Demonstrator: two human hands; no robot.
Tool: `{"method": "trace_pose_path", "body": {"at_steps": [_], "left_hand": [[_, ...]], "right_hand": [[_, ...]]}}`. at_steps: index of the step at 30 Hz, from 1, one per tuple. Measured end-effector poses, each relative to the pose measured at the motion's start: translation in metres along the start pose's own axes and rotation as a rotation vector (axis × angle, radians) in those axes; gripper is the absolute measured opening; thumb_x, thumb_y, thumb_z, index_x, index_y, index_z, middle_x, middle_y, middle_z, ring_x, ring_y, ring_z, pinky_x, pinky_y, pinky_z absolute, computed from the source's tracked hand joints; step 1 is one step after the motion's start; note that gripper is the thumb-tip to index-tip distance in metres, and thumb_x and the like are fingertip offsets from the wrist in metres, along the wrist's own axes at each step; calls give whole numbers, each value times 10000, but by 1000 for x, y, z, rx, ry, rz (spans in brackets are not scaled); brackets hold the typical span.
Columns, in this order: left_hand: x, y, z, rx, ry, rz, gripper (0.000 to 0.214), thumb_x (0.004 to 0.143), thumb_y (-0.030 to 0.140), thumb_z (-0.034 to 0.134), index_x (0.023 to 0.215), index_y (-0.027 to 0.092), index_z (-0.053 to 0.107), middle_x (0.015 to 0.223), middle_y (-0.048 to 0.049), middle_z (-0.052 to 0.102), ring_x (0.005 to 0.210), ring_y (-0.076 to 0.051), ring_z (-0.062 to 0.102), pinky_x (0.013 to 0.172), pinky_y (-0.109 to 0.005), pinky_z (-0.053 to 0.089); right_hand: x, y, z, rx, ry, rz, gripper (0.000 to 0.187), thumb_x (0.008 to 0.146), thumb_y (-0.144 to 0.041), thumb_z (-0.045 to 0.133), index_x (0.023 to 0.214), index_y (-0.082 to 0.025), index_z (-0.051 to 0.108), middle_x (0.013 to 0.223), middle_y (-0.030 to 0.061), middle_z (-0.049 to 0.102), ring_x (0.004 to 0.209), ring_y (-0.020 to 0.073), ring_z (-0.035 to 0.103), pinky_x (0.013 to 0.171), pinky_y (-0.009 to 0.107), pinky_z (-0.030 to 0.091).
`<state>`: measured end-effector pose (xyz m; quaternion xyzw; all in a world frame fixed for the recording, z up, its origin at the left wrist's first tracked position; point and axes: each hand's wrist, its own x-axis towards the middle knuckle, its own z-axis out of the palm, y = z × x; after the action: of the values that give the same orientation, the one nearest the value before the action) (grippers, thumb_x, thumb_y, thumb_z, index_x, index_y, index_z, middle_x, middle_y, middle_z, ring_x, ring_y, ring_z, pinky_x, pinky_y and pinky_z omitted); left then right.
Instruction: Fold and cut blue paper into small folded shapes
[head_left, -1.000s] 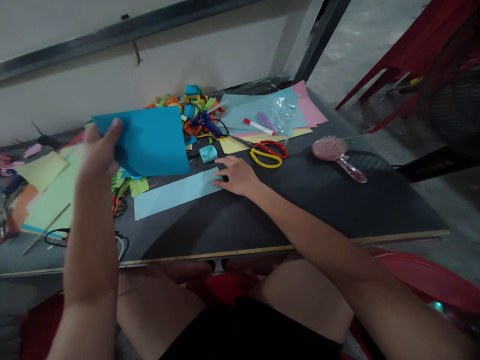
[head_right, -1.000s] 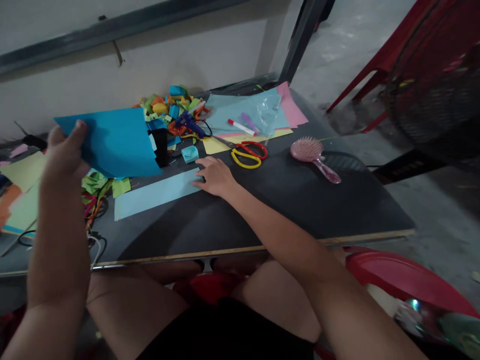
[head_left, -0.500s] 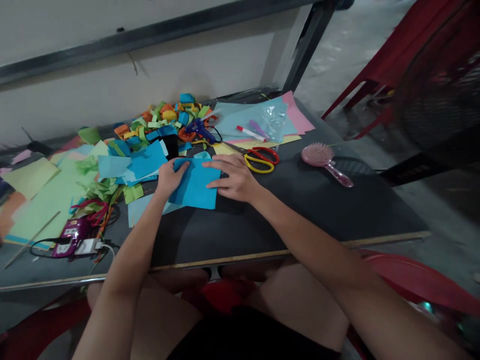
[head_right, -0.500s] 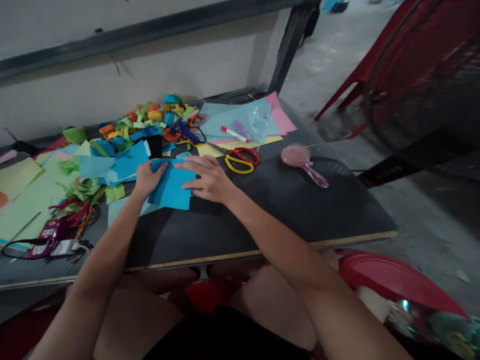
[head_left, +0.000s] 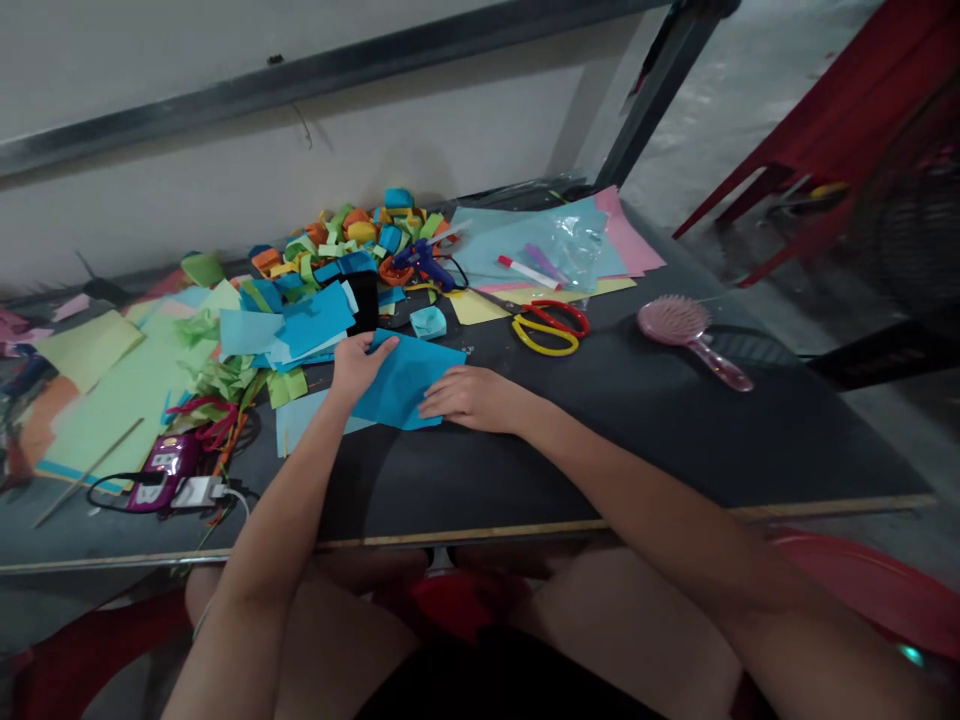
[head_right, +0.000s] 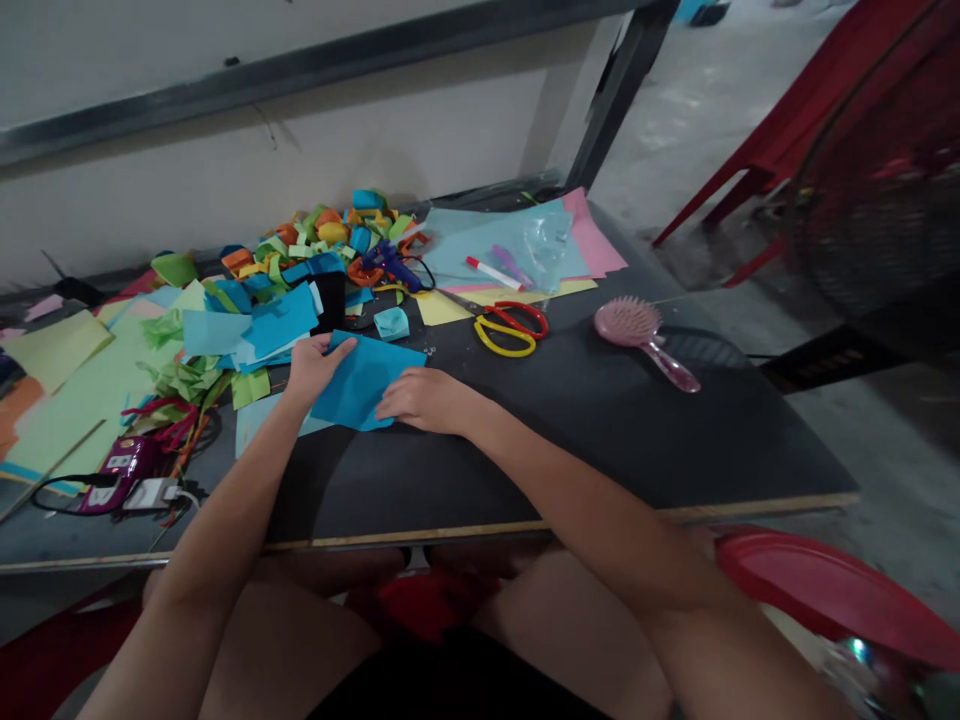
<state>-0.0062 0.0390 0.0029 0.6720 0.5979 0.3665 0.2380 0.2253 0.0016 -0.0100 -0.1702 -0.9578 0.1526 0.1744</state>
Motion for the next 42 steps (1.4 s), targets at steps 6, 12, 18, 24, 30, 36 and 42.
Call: {"method": "trace_pose_path", "body": {"at_steps": [6,12,18,24,30,36,42], "left_hand": [[-8,15,-3,-141,-326,0,378,723,548,672,710,171,661,674,-24,650,679,-191,604,570,-275,455],[-14,29,-7,-155,-483,125,349,771,504,641,765,162,708,785,-40,712,763,-209,653,668,-290,515],[-16,31,-5,-215,-570,126,367,748,511,665,892,182,740,870,-39,738,880,-243,676,766,-316,541],[-15,27,0,-181,-552,122,514,833,621,494,770,162,719,734,-38,700,703,-177,635,639,-263,499],[-18,29,1,-145,-507,187,381,760,544,642,797,179,745,731,-26,706,662,-162,612,600,-252,462],[-22,33,1,-59,-444,252,385,830,500,568,731,163,724,638,-7,643,583,-124,531,557,-245,392],[-25,34,3,30,-425,322,461,863,509,525,583,145,570,539,32,433,547,-83,356,527,-240,268]], "right_hand": [[-3,4,0,184,264,312,202,914,-305,597,1022,-276,766,959,11,781,850,184,721,771,301,527],[0,-3,-10,286,734,508,265,804,-488,701,783,-226,735,944,61,756,892,238,697,800,369,542],[1,0,-12,466,691,514,282,748,-491,739,725,-215,684,1006,70,737,942,250,683,854,406,528],[2,1,-4,605,698,652,552,642,-417,819,1113,-197,632,737,0,707,613,160,605,612,306,490],[2,0,-7,548,627,643,277,706,-456,767,751,-186,723,650,-7,654,598,139,565,561,270,420],[4,-4,-6,465,693,612,298,823,-465,648,743,-194,743,671,5,696,624,165,612,587,283,433],[4,-4,-7,373,699,603,290,862,-426,603,793,-190,757,778,22,752,726,199,681,658,289,475]]}}
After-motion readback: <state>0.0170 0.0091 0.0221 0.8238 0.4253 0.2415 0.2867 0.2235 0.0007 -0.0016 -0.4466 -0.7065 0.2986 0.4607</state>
